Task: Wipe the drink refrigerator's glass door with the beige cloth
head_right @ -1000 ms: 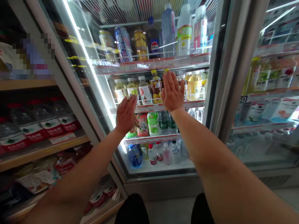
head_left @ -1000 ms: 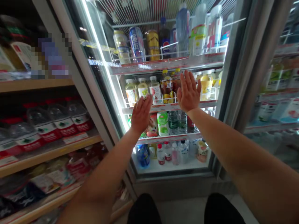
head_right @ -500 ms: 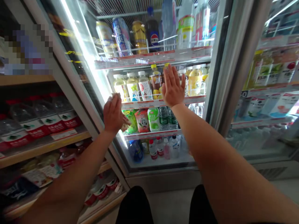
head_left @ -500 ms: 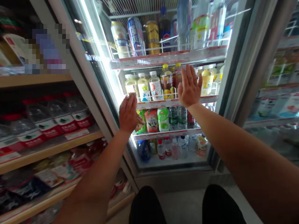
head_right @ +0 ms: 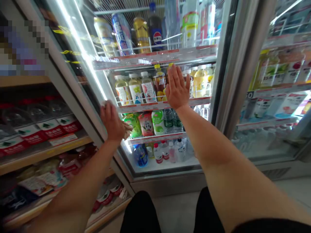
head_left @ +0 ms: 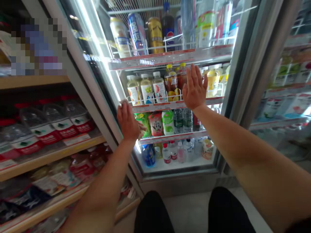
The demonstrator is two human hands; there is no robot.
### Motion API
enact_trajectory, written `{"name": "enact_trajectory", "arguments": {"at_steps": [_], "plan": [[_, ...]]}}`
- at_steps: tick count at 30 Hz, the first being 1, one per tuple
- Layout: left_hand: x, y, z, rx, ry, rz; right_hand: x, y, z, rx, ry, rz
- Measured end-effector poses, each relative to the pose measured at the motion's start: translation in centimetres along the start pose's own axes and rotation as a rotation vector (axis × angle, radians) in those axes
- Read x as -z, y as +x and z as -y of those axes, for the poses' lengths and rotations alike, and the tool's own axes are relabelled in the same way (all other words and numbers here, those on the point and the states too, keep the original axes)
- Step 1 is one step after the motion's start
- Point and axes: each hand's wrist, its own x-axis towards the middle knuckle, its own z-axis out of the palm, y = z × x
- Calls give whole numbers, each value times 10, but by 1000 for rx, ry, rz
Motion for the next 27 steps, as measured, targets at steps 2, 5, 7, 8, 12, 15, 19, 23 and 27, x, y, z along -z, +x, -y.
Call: {"name": "enact_trajectory", "arguments": {"at_steps": [2, 5, 7, 8, 12, 15, 19, 23, 27], "plan": [[-16, -14, -28, -157, -24, 80, -1, 0, -1, -1, -23, -1], [-36, -21, -61, -339, -36, 137, 0, -1, -3, 10, -55, 3], [-40, -5, -69, -321, -28, 46, 2, -1, -5, 34, -53, 2], [-40, 6, -70, -275, -31, -24, 4, 0, -6, 50, -46, 2], [-44, 35, -82, -126, -88, -193, 9, 2, -8, 82, 15, 11], [-56, 24, -107, -183, -163, -132, 14, -14, -1, 64, 58, 8], [-71, 11, -137, -188, -323, -125, 19, -67, 20, 178, 150, 67], [-65, 17, -143, -289, -363, -110, 11, -114, 36, 371, 270, 154], [-35, 8, -112, -495, -296, 66, -7, -151, 36, 349, 259, 131]]}}
